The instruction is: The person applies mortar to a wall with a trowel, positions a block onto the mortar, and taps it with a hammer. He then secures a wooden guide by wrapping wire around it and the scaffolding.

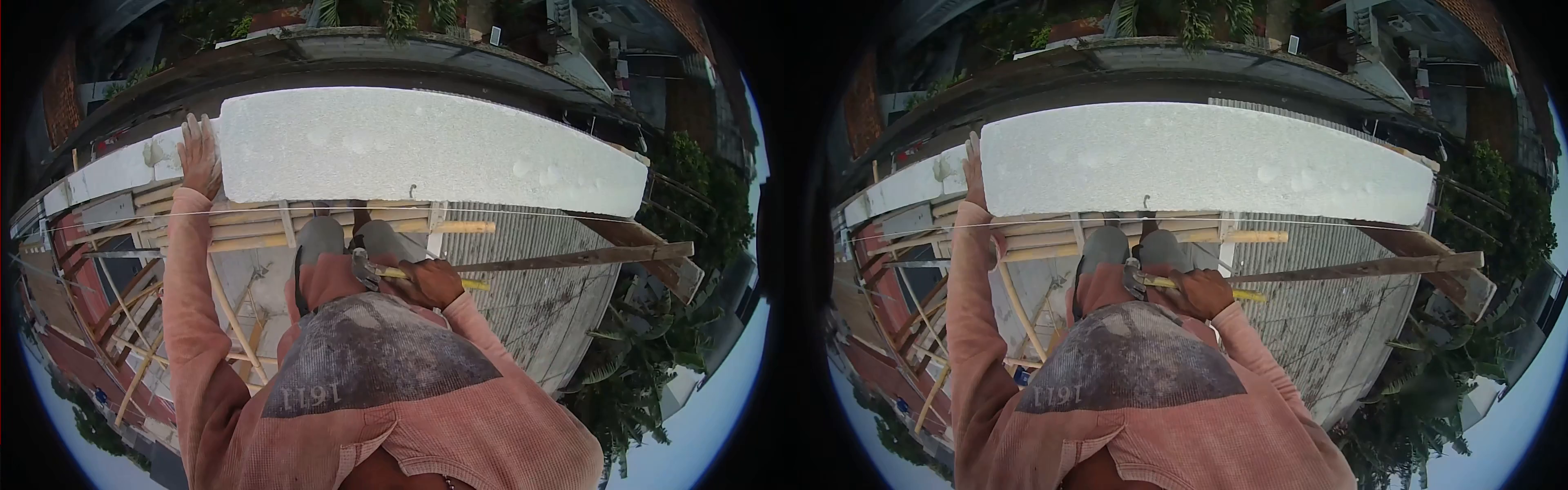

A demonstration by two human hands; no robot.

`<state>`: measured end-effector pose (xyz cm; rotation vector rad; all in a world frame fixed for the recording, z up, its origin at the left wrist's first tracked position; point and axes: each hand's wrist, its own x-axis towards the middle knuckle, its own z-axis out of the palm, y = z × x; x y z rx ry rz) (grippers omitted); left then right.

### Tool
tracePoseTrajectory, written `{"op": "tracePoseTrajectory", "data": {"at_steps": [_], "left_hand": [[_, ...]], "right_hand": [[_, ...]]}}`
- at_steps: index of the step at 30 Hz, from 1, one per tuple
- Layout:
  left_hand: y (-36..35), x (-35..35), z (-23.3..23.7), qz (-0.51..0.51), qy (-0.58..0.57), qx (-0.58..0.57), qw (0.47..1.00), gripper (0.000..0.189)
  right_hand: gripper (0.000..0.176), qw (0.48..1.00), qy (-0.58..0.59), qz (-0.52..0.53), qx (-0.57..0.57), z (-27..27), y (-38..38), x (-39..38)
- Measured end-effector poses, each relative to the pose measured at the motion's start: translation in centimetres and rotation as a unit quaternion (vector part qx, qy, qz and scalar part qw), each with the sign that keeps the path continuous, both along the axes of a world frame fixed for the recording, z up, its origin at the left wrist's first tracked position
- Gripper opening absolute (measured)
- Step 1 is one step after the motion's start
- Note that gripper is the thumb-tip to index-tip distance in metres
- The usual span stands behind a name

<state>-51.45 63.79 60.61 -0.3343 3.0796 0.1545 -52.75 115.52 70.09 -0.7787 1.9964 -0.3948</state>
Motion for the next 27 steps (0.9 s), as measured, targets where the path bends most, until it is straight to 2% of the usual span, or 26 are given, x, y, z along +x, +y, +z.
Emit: {"op": "tracePoseTrajectory", "data": {"at_steps": [4, 10, 14, 15, 17, 20, 21, 23, 25, 27], "left_hand": [[-1.7, 0.3, -1.8, 0.007, -0.051, -0.017, 0.999, 0.087], [-3.1, 0.6, -2.6, -0.001, -0.030, 0.058, 0.998, 0.090], [-4.9, 0.7, -3.8, 0.028, -0.010, 0.155, 0.987, 0.092], [-4.6, 0.5, -3.7, 0.028, -0.016, 0.146, 0.989, 0.093], [-1.1, -0.9, -0.6, 0.009, -0.024, 0.012, 1.000, 0.092], [-1.1, -1.4, -1.3, 0.020, -0.072, -0.043, 0.996, 0.085], [-1.9, -0.9, -2.7, -0.003, -0.022, -0.030, 0.999, 0.084], [-0.6, -1.4, -0.7, 0.022, -0.049, -0.011, 0.998, 0.091], [-0.2, -2.1, 0.5, 0.036, -0.084, 0.009, 0.996, 0.091], [-0.1, -2.0, 1.0, 0.040, -0.073, 0.037, 0.996, 0.091]], "right_hand": [[0.041, 0.999, 0.017, -0.034, 0.002, 0.9, -0.2, 0.1], [0.044, 0.999, 0.010, -0.043, 0.009, 2.9, -1.1, -0.5], [0.045, 0.997, 0.042, -0.042, 0.045, 2.4, -1.5, 1.0], [0.044, 0.997, 0.059, -0.040, 0.040, 2.0, -1.3, 1.3], [0.042, 0.994, 0.091, -0.040, 0.035, 1.7, -1.2, 2.5], [0.038, 0.988, 0.125, -0.086, 0.040, 2.5, -1.2, 4.0], [0.037, 0.986, 0.138, -0.091, 0.033, 2.3, -1.4, 4.3], [0.035, 0.984, 0.140, -0.105, 0.034, 2.6, -1.8, 4.9], [0.034, 0.981, 0.144, -0.119, 0.049, 2.9, -2.5, 5.9], [0.034, 0.979, 0.154, -0.123, 0.050, 2.9, -2.9, 7.2]]}}
